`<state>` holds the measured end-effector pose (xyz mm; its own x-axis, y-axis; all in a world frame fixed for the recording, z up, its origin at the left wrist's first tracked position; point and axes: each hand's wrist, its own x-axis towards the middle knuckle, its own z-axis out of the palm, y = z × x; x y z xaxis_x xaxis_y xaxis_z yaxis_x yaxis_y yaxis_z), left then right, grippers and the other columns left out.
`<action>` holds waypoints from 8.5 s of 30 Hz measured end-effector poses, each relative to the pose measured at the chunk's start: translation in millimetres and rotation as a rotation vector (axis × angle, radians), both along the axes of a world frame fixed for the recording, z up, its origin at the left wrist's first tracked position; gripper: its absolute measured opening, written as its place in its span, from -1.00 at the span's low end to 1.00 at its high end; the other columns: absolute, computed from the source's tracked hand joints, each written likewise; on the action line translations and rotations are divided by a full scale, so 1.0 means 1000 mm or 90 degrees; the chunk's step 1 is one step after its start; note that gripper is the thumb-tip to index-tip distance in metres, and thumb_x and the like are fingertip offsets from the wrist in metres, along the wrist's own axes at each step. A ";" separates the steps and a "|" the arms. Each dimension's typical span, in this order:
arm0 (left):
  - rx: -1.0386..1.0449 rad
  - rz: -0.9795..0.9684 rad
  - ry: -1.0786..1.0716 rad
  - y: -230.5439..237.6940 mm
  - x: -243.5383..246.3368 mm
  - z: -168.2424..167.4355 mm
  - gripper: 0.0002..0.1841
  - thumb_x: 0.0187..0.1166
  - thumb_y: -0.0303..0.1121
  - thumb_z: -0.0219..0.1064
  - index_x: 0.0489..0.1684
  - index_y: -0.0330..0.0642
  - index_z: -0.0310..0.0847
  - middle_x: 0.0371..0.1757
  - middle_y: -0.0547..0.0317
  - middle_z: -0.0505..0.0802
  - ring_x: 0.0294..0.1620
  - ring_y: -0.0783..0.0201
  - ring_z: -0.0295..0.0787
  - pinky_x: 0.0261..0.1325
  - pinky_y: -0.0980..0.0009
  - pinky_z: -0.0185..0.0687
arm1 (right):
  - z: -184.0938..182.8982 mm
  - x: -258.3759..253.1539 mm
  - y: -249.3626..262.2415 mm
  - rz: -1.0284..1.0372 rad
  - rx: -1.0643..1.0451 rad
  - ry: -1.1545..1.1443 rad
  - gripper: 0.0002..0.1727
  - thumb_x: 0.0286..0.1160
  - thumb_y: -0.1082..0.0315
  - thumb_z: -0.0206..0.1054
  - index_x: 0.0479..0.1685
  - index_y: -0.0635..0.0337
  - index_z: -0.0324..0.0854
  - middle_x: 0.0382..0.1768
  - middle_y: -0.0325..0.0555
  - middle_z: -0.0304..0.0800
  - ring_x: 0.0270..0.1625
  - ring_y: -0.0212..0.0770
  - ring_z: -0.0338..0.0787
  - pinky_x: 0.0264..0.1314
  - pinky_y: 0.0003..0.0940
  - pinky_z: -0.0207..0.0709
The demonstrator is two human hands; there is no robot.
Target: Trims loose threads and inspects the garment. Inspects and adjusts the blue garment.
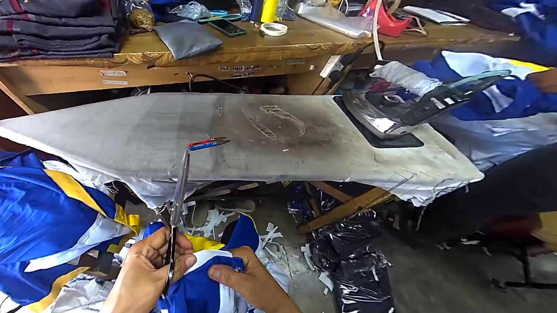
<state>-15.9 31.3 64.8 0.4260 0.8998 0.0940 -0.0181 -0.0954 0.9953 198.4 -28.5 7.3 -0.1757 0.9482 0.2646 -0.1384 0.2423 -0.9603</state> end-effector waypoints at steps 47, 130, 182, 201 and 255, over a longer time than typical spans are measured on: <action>0.102 -0.373 0.500 -0.005 -0.098 0.026 -0.78 0.57 -0.48 0.38 0.05 -0.44 0.71 -0.17 -0.23 0.88 -0.21 -0.09 0.87 -0.09 -0.06 0.73 | 0.008 -0.005 -0.003 0.057 0.040 0.017 -0.82 0.58 0.41 0.33 -0.34 0.23 0.80 -0.36 -0.41 0.84 -0.16 -0.71 0.73 -0.03 -0.66 0.59; 0.858 0.320 -0.155 -0.017 0.064 0.160 -0.53 0.41 -0.17 0.60 0.25 -0.13 0.64 0.04 0.11 0.84 0.08 0.28 0.74 0.17 0.30 0.65 | 0.238 0.027 -0.013 -0.317 0.462 0.061 -0.69 0.53 0.50 0.23 0.02 -0.12 0.78 -0.10 -0.45 0.89 0.00 -0.48 0.84 0.12 -0.42 0.77; 0.541 -0.056 0.533 0.188 0.109 0.048 -0.53 0.61 -0.17 0.45 0.44 -0.17 0.69 0.37 -0.30 0.73 0.40 -0.35 0.62 0.35 -0.28 0.57 | 0.036 0.023 -0.037 0.100 -0.147 -0.144 -0.83 0.46 0.28 0.52 -0.25 0.22 0.79 -0.40 -0.34 0.85 -0.30 -0.58 0.80 -0.18 -0.53 0.71; 0.111 -0.135 0.167 -0.025 -0.025 0.006 -0.60 0.60 -0.27 0.48 0.26 -0.36 0.65 -0.28 0.15 0.80 -0.34 0.47 0.67 -0.27 0.54 0.63 | 0.012 -0.003 -0.007 -0.089 -0.093 0.127 -0.83 0.68 0.41 0.27 -0.15 0.16 0.81 -0.23 -0.29 0.91 -0.13 -0.48 0.87 0.02 -0.45 0.78; 0.275 -0.017 0.120 -0.030 -0.021 -0.022 -0.73 0.58 -0.28 0.49 0.06 -0.30 0.80 -0.20 0.08 0.89 -0.18 0.46 0.78 -0.07 0.57 0.70 | 0.023 -0.029 -0.010 -0.132 -0.034 0.134 -0.83 0.68 0.37 0.29 -0.09 0.05 0.83 -0.18 -0.36 0.92 -0.08 -0.54 0.85 0.06 -0.52 0.74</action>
